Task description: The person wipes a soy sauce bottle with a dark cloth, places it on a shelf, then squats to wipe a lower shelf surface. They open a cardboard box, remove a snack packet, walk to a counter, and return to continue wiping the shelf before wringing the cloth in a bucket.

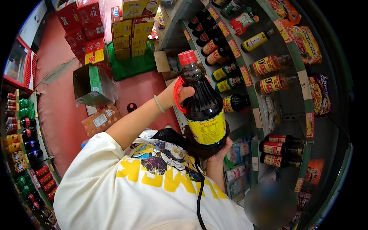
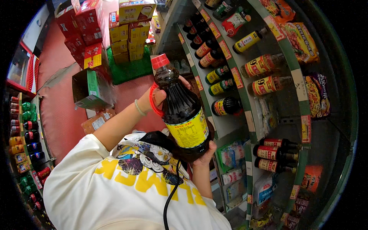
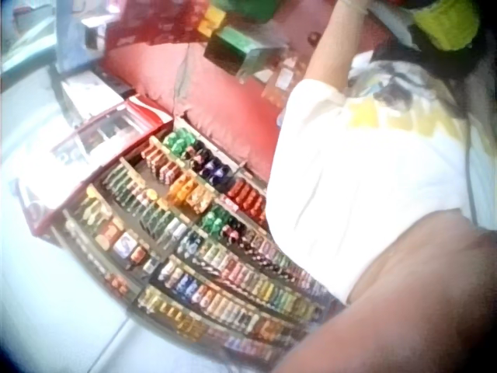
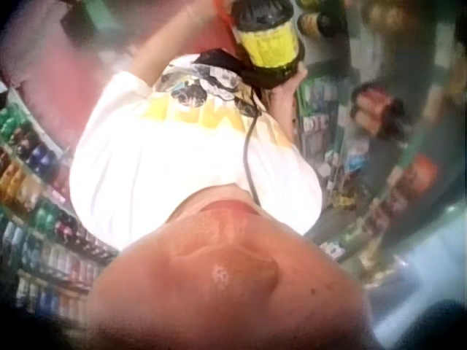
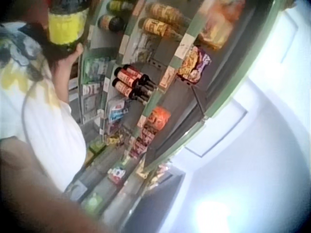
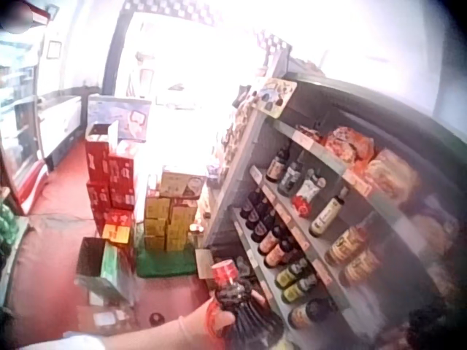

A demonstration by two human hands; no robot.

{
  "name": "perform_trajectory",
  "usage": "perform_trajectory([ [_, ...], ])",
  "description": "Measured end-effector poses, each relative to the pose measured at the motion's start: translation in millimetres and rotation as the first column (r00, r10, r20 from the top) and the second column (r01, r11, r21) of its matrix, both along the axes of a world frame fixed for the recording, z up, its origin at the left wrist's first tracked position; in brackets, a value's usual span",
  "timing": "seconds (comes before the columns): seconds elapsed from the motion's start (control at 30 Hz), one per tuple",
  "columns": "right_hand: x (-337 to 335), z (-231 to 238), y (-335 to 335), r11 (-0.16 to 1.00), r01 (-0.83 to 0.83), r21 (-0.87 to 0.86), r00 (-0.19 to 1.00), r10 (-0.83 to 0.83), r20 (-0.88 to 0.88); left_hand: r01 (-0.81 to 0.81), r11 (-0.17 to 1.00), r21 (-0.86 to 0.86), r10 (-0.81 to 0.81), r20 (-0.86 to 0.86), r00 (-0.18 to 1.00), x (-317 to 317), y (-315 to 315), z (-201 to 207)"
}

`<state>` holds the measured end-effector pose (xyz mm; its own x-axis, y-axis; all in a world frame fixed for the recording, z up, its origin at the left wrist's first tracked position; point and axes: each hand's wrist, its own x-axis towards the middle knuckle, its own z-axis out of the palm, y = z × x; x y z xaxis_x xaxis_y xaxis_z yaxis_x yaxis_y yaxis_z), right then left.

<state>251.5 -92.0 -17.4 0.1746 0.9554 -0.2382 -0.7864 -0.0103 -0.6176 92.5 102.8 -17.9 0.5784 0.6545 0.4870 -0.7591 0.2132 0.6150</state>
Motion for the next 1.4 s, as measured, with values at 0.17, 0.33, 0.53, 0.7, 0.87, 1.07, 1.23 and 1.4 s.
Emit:
perform_trajectory([
  [0.17,5,1,-17,0.999,0.028,-0.017,0.997,-0.027,0.067,0.044,0.996,-0.078,-0.045,-0.018,0.999,12,-6,-21],
  [0.33,14,2,-37,0.987,0.138,-0.086,0.983,-0.126,0.134,0.061,0.997,-0.039,-0.066,-0.122,0.99,23,-17,-34],
  [0.53,27,1,-60,0.967,0.199,-0.162,0.971,-0.172,0.169,0.147,0.989,-0.004,-0.147,-0.088,0.985,38,-27,-40],
  [0.7,26,7,-62,0.967,0.204,-0.155,0.968,-0.176,0.179,0.201,0.979,-0.017,-0.201,-0.084,0.976,48,-25,-45],
  [0.87,25,11,-59,0.909,0.323,-0.264,0.946,-0.3,0.123,0.139,0.967,-0.214,-0.152,-0.041,0.988,66,-35,-44],
  [1.07,31,14,-39,0.909,0.28,-0.308,0.958,-0.285,0.031,0.178,0.865,-0.469,-0.085,0.213,0.973,76,-28,-21],
  [1.23,23,25,-16,0.925,0.25,-0.286,0.965,-0.262,-0.003,0.039,0.861,-0.507,-0.031,0.024,0.999,65,-18,-7],
  [1.4,22,30,-5,0.95,0.209,-0.232,0.977,-0.196,0.08,0.002,0.799,-0.602,-0.025,-0.029,0.999,61,-11,-7],
])
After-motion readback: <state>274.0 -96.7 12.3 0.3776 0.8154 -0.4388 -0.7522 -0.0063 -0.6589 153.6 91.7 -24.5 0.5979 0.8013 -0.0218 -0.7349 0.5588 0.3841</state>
